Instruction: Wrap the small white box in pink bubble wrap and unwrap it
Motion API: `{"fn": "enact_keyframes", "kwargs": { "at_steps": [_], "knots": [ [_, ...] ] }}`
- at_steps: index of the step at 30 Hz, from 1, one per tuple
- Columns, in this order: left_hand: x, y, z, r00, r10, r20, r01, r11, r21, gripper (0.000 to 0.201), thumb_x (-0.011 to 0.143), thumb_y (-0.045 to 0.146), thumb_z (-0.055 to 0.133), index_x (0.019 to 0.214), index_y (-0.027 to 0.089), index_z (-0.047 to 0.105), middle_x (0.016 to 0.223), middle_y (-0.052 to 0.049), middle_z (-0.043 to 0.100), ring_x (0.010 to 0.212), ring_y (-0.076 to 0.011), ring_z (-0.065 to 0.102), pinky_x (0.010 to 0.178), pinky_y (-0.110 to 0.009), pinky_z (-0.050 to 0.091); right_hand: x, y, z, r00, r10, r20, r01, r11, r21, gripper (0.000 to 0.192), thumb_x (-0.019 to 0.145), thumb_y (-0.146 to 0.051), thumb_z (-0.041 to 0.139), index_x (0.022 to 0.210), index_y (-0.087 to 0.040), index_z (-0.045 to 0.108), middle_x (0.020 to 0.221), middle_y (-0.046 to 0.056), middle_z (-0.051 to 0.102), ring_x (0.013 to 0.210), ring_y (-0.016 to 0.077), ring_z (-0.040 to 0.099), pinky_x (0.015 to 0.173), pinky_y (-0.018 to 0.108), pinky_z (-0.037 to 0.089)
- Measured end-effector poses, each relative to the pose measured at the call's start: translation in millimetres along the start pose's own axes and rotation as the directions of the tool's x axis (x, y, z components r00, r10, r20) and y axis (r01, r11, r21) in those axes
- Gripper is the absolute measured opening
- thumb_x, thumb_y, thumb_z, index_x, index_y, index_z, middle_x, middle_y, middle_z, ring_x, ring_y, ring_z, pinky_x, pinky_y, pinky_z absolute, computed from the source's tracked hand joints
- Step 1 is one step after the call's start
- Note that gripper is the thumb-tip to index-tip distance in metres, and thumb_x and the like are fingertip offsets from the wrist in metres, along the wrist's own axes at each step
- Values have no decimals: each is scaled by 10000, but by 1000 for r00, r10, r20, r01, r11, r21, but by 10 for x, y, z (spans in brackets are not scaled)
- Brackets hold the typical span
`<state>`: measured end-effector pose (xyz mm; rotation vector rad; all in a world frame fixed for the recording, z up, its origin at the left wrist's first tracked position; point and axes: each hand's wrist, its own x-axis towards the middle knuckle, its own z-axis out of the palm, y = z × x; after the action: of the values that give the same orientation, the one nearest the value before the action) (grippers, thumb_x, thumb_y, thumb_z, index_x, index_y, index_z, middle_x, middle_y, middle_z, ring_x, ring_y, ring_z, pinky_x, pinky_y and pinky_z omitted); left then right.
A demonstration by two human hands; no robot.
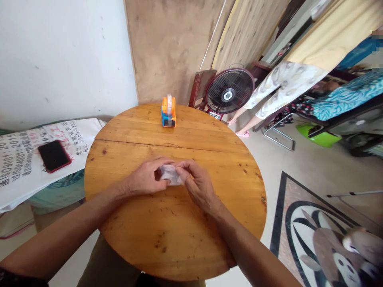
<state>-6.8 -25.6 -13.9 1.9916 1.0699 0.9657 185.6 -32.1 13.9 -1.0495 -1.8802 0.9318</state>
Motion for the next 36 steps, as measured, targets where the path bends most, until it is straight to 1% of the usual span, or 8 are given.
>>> {"fn": "enact_keyframes", "kwargs": {
  "at_steps": [5,11,16,20,24,29,33,36],
  "knots": [
    [1,112,-9,939,-328,101,343,886,-312,349,745,254,631,1088,193,632,929,-27,704,771,-178,664,622,-280,556,173,54,-7,986,166,-14,-158,961,227,289,873,-474,575,778,-202,551,695,-20,507,624,120,464,584,241,412],
    [25,39,-9,878,-433,203,478,767,-428,347,796,388,642,1058,162,632,877,-49,682,609,-127,607,410,-194,476,201,204,-2,972,232,51,-235,919,316,388,869,-572,561,831,-188,599,737,-1,554,667,130,495,647,263,446],
    [27,41,-23,869,-449,205,490,731,-474,365,837,425,622,1100,171,618,911,-63,689,645,-141,641,418,-199,509,170,181,-85,944,221,244,-308,854,419,500,770,-491,731,1153,-203,589,1063,65,663,920,185,632,809,313,514],
    [30,47,-40,861,-465,208,503,714,-486,368,844,449,623,1093,178,592,818,-37,669,615,-146,631,428,-228,530,130,185,-105,935,166,315,-258,925,279,811,689,-352,828,1390,-235,438,1357,111,564,1162,238,590,961,376,491],
    [23,48,-77,877,-424,227,480,746,-461,423,863,517,592,1114,177,596,865,-56,676,650,-159,636,457,-238,521,106,213,-92,959,162,232,-201,967,155,898,695,-353,824,1463,-215,380,1339,132,576,1200,263,578,1004,408,474],
    [19,104,-90,925,-285,251,377,771,-514,466,788,429,728,1183,212,611,1094,-85,689,973,-243,671,803,-357,552,129,165,-141,931,243,271,-332,872,360,969,681,-396,830,1486,-222,319,1283,128,631,1131,253,641,970,402,511],
    [50,109,-34,916,-167,365,383,637,-669,526,760,323,765,1242,214,583,1176,-89,668,1088,-263,635,926,-398,499,122,124,-197,933,231,275,-312,900,304,928,721,-423,797,1487,-205,320,1311,145,609,1129,265,636,980,435,497],
    [65,54,-2,909,-160,384,406,543,-735,562,752,274,777,1270,200,571,1209,-90,657,1087,-241,627,922,-361,490,112,128,-269,963,172,209,-208,964,164,773,821,-442,700,1477,-217,360,1273,126,626,1124,255,620,1018,463,454]
  ]
}}
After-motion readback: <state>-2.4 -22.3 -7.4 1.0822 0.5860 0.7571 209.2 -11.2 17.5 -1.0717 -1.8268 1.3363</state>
